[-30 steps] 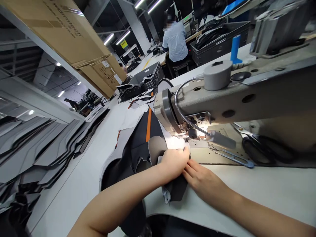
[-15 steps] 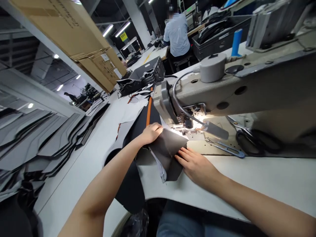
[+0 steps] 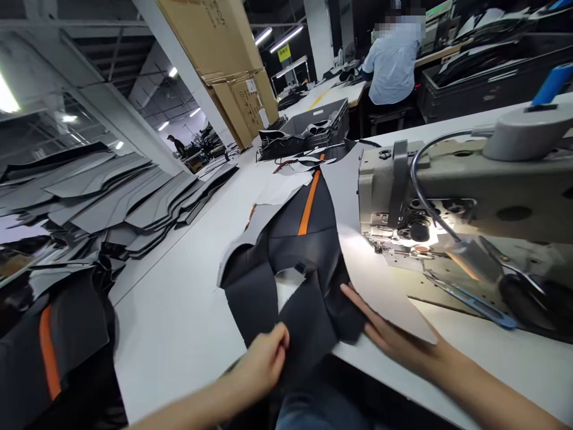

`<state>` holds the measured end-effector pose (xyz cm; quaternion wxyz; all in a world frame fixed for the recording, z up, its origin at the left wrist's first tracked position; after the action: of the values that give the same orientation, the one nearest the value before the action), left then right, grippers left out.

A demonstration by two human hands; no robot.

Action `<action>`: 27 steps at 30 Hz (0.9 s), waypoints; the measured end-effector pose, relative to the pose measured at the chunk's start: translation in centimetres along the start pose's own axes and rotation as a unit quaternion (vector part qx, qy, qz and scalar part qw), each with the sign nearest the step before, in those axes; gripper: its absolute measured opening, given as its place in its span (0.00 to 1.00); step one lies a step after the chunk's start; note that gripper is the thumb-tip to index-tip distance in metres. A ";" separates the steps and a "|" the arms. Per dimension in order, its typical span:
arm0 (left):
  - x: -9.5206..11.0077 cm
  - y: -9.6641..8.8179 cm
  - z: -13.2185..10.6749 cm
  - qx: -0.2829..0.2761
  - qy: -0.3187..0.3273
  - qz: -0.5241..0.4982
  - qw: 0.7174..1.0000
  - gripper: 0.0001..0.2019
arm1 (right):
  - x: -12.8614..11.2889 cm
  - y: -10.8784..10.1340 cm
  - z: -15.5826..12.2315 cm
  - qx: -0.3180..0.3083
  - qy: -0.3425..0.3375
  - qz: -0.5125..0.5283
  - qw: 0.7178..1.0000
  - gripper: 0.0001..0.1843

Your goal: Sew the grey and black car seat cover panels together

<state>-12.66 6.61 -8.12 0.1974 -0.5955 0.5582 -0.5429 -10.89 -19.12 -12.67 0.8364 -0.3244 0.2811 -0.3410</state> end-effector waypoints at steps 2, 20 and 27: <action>-0.4 2.6 -2.0 -0.075 -0.008 0.002 0.997 0.10 | -1.3 0.3 0.2 -0.051 -0.067 0.003 0.996 0.38; 13.0 -1.0 13.8 -0.054 0.559 0.292 0.774 0.14 | -3.4 0.9 0.0 -0.077 -0.073 -0.137 0.985 0.32; 9.6 -2.5 13.8 -0.031 0.514 0.174 0.840 0.17 | -3.8 0.5 0.4 -0.048 -0.109 -0.199 0.973 0.26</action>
<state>-1.65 -6.22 -6.54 -0.0450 -0.1300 0.6903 -0.7104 -12.77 -15.79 -11.89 0.7608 -0.4491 0.1343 -0.4489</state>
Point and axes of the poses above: each hand's wrist, its own z-axis towards the middle knuckle, its own y-axis out of the palm, x = y × z, the point moved 3 cm from there along z, towards the middle knuckle, and after that the axes turned 12 degrees about -z, right-handed, at the moved point
